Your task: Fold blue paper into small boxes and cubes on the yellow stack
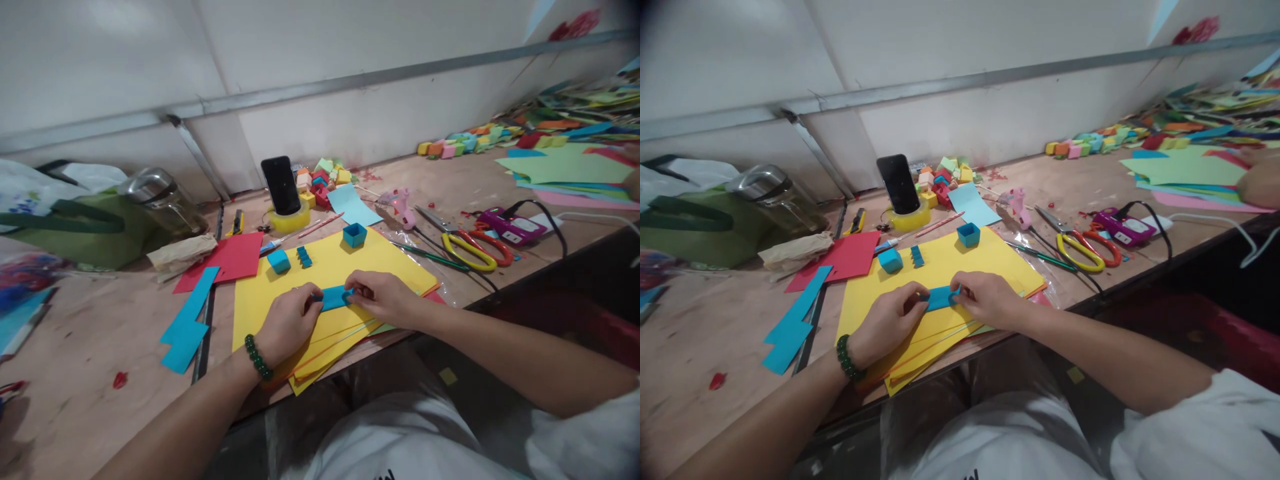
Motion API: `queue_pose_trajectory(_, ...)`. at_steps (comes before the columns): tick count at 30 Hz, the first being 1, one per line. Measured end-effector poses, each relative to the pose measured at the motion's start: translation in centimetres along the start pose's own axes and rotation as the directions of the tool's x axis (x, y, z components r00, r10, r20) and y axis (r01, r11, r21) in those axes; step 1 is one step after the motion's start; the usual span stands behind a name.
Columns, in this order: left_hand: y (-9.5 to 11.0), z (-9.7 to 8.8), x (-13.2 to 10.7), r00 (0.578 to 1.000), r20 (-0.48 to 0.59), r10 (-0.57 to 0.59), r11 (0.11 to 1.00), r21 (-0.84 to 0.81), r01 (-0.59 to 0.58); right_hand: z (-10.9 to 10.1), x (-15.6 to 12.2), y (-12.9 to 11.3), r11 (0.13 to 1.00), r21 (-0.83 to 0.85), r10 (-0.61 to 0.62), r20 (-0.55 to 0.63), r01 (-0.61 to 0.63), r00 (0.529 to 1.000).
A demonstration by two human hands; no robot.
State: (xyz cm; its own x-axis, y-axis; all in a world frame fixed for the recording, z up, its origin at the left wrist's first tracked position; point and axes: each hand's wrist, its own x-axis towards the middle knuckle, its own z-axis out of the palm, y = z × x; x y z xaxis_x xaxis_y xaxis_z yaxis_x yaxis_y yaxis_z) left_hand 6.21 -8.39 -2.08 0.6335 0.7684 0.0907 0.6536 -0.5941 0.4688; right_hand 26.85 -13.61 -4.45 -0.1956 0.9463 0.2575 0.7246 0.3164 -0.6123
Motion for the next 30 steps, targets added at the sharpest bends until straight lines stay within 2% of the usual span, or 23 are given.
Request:
queue_pose_trajectory(4,0.2,-0.2,0.1,1.000,0.000,-0.004,1.000,0.009,0.004,-0.1,-0.1,-0.1,0.995,-0.023,-0.099,0.003,0.099,0.995)
queue_pose_trajectory(7,0.3,-0.3,0.1,1.000,0.023,-0.014,1.000,0.004,0.014,0.0,-0.1,0.1,0.992,-0.013,-0.127,-0.009,0.127,0.992)
queue_pose_trajectory(15,0.2,-0.3,0.2,1.000,0.024,-0.014,1.000,-0.018,0.015,-0.1,-0.3,-0.1,0.991,0.132,0.026,0.010,-0.027,1.000)
queue_pose_trajectory(17,0.2,-0.3,0.1,0.999,0.036,-0.037,0.999,-0.029,0.038,-0.2,-0.2,-0.2,0.995,0.098,0.017,0.011,-0.017,1.000)
queue_pose_trajectory(20,0.3,-0.6,-0.1,0.995,0.083,-0.047,0.998,-0.041,0.051,-0.3,-0.3,-0.1,0.996,0.031,-0.089,0.004,0.089,0.996)
queue_pose_trajectory(24,0.2,-1.1,-0.2,0.992,0.126,0.025,0.999,-0.029,-0.021,-0.3,-0.7,0.2,0.979,-0.016,-0.201,0.023,0.202,0.979)
queue_pose_trajectory(30,0.0,-1.2,-0.2,0.990,0.139,0.010,1.000,-0.028,-0.006,-0.3,-0.9,-0.2,0.982,-0.100,-0.160,0.035,0.163,0.986)
